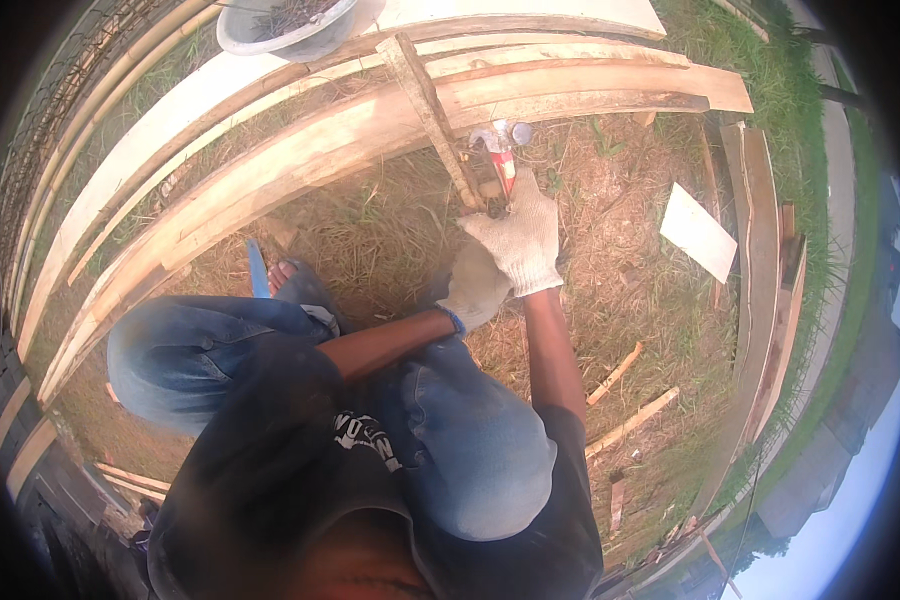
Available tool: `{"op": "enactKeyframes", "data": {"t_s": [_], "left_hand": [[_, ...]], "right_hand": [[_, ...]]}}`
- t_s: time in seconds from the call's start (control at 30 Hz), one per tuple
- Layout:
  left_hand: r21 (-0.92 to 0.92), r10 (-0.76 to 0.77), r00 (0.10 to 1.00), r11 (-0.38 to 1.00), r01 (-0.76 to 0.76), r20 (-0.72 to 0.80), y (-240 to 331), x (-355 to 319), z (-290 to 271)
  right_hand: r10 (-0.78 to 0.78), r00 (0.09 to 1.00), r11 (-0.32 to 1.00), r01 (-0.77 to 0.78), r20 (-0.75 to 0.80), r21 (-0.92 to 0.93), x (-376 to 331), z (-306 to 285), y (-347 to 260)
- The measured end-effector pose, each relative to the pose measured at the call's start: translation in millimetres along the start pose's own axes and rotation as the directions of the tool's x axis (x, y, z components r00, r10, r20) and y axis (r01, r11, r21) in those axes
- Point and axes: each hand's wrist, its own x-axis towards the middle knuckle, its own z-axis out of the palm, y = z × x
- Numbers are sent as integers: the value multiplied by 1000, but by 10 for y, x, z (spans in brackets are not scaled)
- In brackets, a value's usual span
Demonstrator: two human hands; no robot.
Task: The person assembles a curved wooden structure by positioning planks, inserting nails, and hammering them into place. They use a hammer and a clamp to secure the pieces while working on the ground.
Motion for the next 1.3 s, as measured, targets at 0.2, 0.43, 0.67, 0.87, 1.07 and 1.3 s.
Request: {"op": "enactKeyframes", "data": {"t_s": [0.2, 0.43, 0.67, 0.87, 1.07, 1.3], "left_hand": [[21, 185, 981, 982, -187, 62, -342, 337, 47], [76, -200, 969, 979, 191, 143, -330, 733, -938], [-123, -188, 957, 968, 218, 221, -172, 927, -1401], [62, -82, 997, 995, 81, 2, -362, 1147, -2207], [623, 142, 936, 776, 97, -322, -797, 1546, -2572], [804, 347, 927, 586, -95, -144, -933, 1925, -2469]], "right_hand": [[-13, 939, 831, 202, 345, -518, 425, -117, -614], [30, 820, 498, 483, 571, -720, 1298, -98, -680], [77, 844, 548, 408, 530, -730, 1901, 128, -588], [154, 855, 634, 299, 496, -713, 2273, 289, 149], [87, 849, 740, 295, 521, -604, 2341, 528, 425], [20, 873, 705, 334, 487, -626, 2347, 538, 587]]}}
